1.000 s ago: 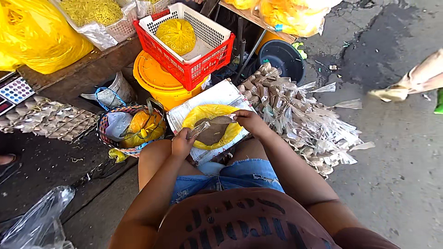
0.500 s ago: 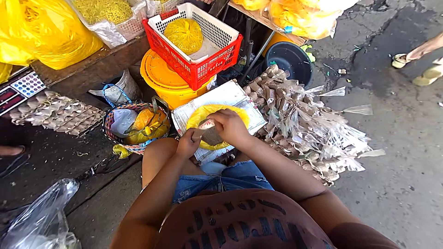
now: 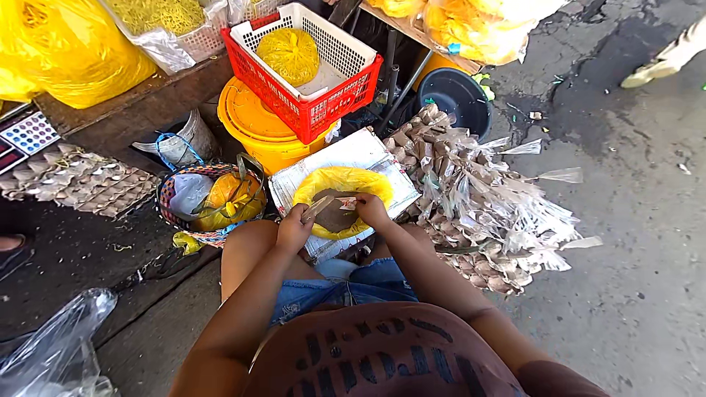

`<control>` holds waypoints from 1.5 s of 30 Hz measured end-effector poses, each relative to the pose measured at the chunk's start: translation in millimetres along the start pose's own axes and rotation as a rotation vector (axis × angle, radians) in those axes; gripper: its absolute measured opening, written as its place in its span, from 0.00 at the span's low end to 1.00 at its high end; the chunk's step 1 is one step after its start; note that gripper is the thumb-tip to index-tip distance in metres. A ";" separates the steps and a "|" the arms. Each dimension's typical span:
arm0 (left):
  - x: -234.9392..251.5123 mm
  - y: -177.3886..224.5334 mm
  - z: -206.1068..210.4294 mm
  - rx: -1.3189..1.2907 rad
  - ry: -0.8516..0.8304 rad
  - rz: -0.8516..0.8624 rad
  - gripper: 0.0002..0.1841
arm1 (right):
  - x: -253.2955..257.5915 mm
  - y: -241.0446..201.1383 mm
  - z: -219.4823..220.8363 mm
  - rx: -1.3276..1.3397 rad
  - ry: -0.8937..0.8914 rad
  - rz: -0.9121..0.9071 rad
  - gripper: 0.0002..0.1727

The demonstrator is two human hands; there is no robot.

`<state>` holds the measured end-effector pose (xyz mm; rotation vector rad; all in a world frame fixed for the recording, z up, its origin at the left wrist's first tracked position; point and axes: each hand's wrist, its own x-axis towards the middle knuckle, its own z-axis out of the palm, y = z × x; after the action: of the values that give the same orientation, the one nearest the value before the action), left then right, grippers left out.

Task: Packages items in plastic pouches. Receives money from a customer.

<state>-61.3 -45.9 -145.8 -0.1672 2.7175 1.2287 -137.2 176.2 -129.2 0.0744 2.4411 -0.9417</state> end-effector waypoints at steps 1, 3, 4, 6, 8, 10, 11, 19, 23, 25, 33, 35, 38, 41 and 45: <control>-0.2 -0.5 0.1 0.016 0.009 0.007 0.20 | 1.2 -0.8 7.1 0.020 -0.028 0.001 0.17; -0.5 -1.7 0.3 0.034 0.038 0.022 0.19 | 3.5 -1.7 17.1 0.082 -0.055 0.010 0.16; -0.9 -1.5 -0.4 0.038 0.043 0.022 0.19 | 4.3 -1.8 18.1 0.122 -0.057 0.015 0.16; -1.6 -2.4 -1.2 0.035 0.057 0.024 0.19 | 4.0 -2.7 11.3 0.193 -0.049 0.018 0.14; -2.2 -5.6 -0.7 0.028 0.074 0.036 0.20 | -0.1 -4.5 -3.7 0.240 -0.042 0.020 0.13; -2.0 -6.7 -0.4 0.023 0.080 0.046 0.21 | -7.0 -7.2 -23.0 0.279 -0.040 0.006 0.13; -1.5 -7.0 -0.1 0.023 0.077 0.051 0.21 | -10.6 -8.5 -32.9 0.300 -0.034 -0.002 0.12; 1.4 -2.0 1.3 0.087 0.041 0.088 0.21 | -30.6 -21.6 -84.2 0.372 0.000 -0.065 0.07; 0.1 -1.7 1.5 0.103 0.034 0.085 0.21 | -28.0 -29.2 -73.8 0.277 -0.090 -0.067 0.08; -1.4 -0.8 0.1 0.116 0.019 0.078 0.20 | -27.2 -33.0 -63.0 0.244 -0.131 -0.070 0.09; -2.3 -5.6 4.7 0.009 0.027 0.135 0.22 | -45.2 -60.8 -26.3 -0.018 -0.083 -0.427 0.15; -0.6 -6.6 5.4 -0.074 0.026 0.117 0.20 | -54.1 -65.9 -32.8 -0.020 0.040 -0.518 0.14; 1.6 -10.1 3.1 -0.280 0.065 0.071 0.17 | -59.0 -57.9 -57.9 0.064 0.207 -0.540 0.13; 6.2 -10.5 -5.3 -0.602 0.141 0.047 0.13 | -51.4 -30.8 -72.3 0.135 0.246 -0.381 0.13; 14.1 6.1 -33.1 -1.045 0.139 0.025 0.12 | -37.0 12.4 -51.4 0.020 0.118 -0.146 0.19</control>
<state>-79.3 -67.3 -122.3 -0.3296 1.8691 2.5688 -125.4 223.3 -86.7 -0.0426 2.5740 -1.0520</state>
